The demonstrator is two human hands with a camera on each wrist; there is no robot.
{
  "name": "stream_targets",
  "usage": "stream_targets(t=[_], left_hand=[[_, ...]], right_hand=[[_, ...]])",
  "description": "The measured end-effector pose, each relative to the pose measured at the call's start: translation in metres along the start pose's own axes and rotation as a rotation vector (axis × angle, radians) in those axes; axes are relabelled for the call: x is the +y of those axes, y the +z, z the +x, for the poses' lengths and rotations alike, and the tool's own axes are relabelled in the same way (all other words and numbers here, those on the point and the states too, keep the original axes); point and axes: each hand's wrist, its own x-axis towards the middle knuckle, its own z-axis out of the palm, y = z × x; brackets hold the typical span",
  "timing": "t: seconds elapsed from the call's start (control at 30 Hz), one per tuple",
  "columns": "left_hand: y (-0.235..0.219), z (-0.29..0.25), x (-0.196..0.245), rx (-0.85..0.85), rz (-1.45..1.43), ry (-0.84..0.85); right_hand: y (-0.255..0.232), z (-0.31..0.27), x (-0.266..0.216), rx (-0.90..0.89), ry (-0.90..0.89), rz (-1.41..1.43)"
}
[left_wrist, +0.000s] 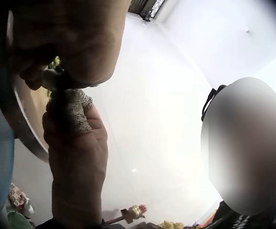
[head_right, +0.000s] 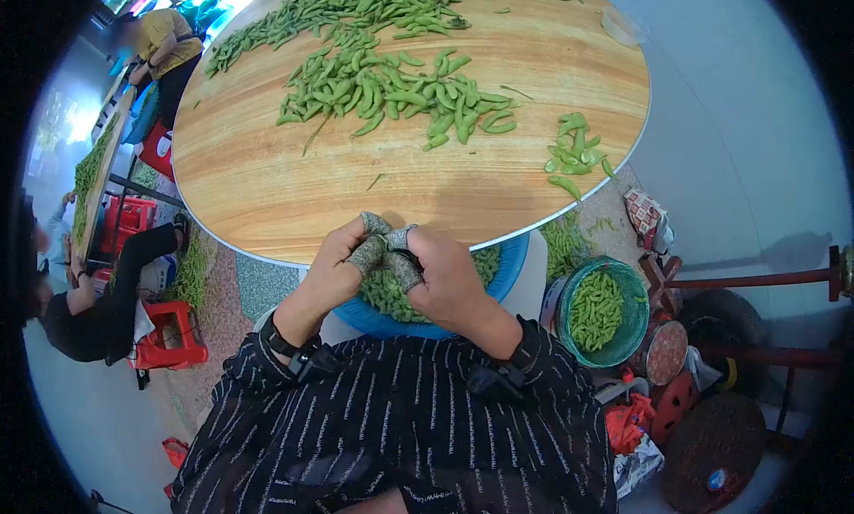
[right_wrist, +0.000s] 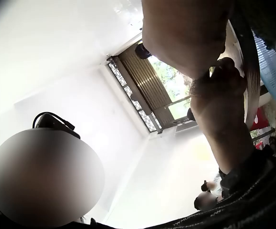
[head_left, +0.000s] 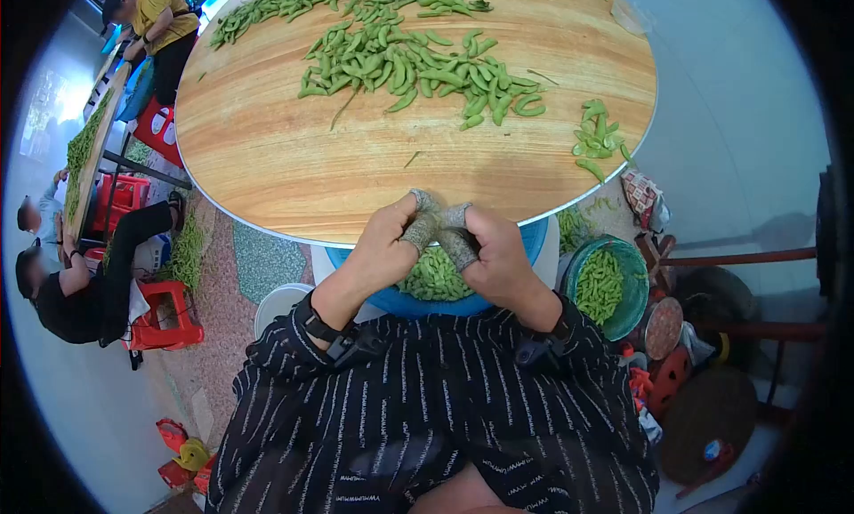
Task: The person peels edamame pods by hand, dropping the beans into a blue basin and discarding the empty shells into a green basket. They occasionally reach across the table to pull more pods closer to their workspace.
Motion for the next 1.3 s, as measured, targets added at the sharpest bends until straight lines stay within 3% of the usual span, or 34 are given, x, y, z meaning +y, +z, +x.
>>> stream_targets(t=[0.37, 0.5, 0.57, 0.7, 0.9, 0.97, 1.03, 1.1, 1.17, 1.2, 1.3], left_hand=[[-0.002, 0.003, -0.009, 0.006, -0.002, -0.007], [0.0, 0.002, -0.008, -0.008, -0.07, 0.027], [0.006, 0.0, 0.002, 0.06, -0.16, -0.039], [0.009, -0.001, -0.007, 0.074, -0.215, 0.043], [0.003, -0.008, 0.005, -0.072, 0.205, -0.002], [0.0, -0.004, 0.015, -0.223, 0.761, 0.263], [0.003, -0.005, 0.027, -0.208, 0.73, 0.322], [-0.002, 0.0, 0.032, -0.304, 0.888, 0.561], [-0.008, 0.013, 0.036, -0.249, 0.763, 0.521], [-0.011, 0.023, 0.039, -0.191, 0.632, 0.477], [-0.023, 0.066, 0.056, 0.063, 0.785, 0.327]], right_hand=[[0.002, 0.001, 0.0, 0.026, -0.146, -0.105], [-0.001, 0.0, -0.001, 0.004, -0.086, -0.057], [-0.004, 0.001, -0.005, 0.007, 0.066, 0.192], [0.002, -0.003, 0.013, 0.014, 0.006, 0.18], [-0.015, -0.01, 0.011, 0.043, 0.087, 0.437], [-0.035, -0.019, 0.018, 0.042, 0.148, 0.28], [-0.052, -0.028, 0.027, 0.057, 0.137, 0.232], [-0.071, -0.041, 0.033, 0.003, 0.175, -0.004], [-0.099, -0.054, 0.035, -0.099, 0.191, -0.236], [-0.112, -0.064, 0.044, -0.013, 0.259, -0.372], [-0.143, -0.099, 0.075, 0.194, 0.535, -0.79]])
